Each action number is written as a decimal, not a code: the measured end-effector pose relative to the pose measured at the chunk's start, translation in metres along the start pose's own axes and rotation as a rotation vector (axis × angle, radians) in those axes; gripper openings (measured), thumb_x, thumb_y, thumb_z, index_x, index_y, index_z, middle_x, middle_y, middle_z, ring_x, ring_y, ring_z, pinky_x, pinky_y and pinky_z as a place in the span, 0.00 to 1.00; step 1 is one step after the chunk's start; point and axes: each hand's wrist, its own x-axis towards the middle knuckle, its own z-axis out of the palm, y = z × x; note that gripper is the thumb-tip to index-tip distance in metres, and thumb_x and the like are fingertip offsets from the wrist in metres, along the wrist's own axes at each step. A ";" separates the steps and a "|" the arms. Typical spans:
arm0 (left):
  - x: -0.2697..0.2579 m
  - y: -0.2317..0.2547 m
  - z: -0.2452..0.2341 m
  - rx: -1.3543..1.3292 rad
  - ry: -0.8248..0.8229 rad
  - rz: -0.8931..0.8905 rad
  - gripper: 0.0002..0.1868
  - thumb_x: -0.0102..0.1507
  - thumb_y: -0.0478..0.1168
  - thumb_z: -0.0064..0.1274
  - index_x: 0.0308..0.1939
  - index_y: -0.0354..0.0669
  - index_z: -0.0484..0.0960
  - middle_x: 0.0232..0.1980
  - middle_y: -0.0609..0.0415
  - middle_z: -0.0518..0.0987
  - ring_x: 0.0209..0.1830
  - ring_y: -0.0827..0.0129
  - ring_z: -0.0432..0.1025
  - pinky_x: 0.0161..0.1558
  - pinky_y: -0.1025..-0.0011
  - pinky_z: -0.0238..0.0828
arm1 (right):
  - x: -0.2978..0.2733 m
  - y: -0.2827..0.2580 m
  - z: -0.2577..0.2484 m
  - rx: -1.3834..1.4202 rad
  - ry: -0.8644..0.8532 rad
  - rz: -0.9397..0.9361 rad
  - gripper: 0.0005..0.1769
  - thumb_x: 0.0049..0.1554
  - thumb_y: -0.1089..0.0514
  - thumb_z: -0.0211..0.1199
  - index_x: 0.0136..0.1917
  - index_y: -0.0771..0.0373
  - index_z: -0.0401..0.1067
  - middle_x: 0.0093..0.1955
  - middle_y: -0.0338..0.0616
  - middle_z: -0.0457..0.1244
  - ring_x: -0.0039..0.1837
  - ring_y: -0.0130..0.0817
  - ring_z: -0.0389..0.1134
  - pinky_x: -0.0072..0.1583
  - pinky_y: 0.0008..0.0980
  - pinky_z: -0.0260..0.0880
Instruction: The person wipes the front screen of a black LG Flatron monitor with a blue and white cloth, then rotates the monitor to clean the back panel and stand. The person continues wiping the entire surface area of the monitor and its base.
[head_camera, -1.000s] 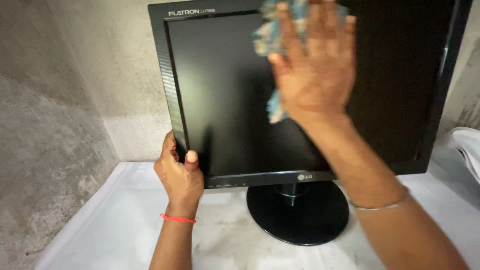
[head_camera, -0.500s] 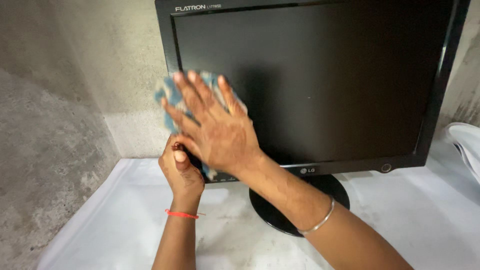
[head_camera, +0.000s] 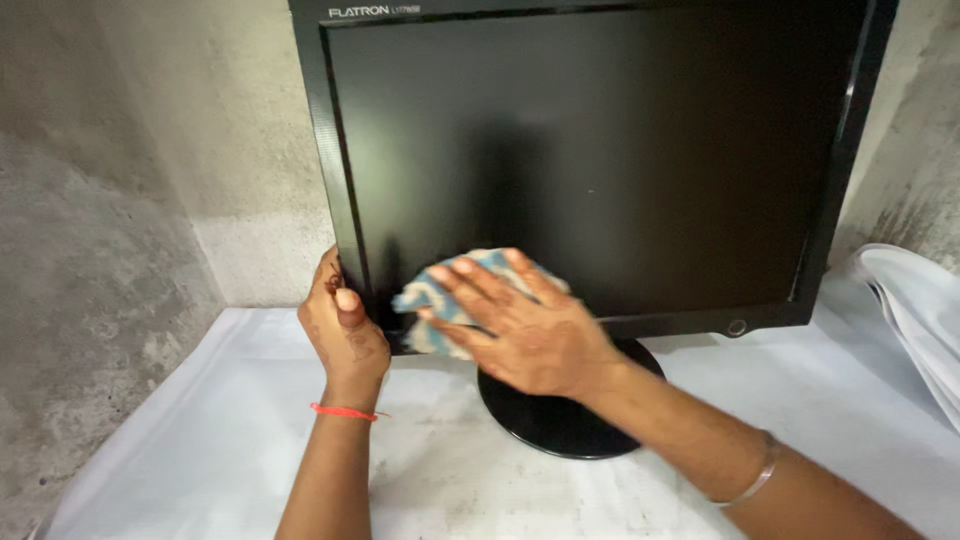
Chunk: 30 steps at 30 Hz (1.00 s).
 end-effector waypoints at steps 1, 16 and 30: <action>0.000 0.000 0.001 0.038 0.006 -0.005 0.62 0.59 0.87 0.21 0.59 0.32 0.78 0.42 0.52 0.81 0.42 0.73 0.72 0.47 0.72 0.71 | -0.012 0.007 -0.001 -0.014 -0.023 -0.008 0.32 0.65 0.41 0.53 0.79 0.48 0.61 0.80 0.47 0.56 0.81 0.41 0.54 0.80 0.54 0.33; -0.001 0.008 0.002 -0.007 -0.006 0.084 0.56 0.64 0.84 0.31 0.59 0.28 0.76 0.43 0.54 0.80 0.44 0.75 0.71 0.49 0.73 0.71 | -0.198 0.092 -0.028 0.058 -0.205 0.375 0.35 0.60 0.30 0.45 0.77 0.38 0.55 0.81 0.59 0.49 0.84 0.48 0.40 0.82 0.58 0.32; -0.001 0.014 0.002 -0.019 -0.022 0.027 0.56 0.61 0.85 0.33 0.58 0.31 0.76 0.42 0.52 0.80 0.43 0.73 0.72 0.47 0.72 0.72 | -0.031 -0.006 0.009 0.122 0.032 -0.157 0.22 0.64 0.50 0.58 0.70 0.58 0.71 0.78 0.32 0.59 0.78 0.27 0.57 0.81 0.44 0.44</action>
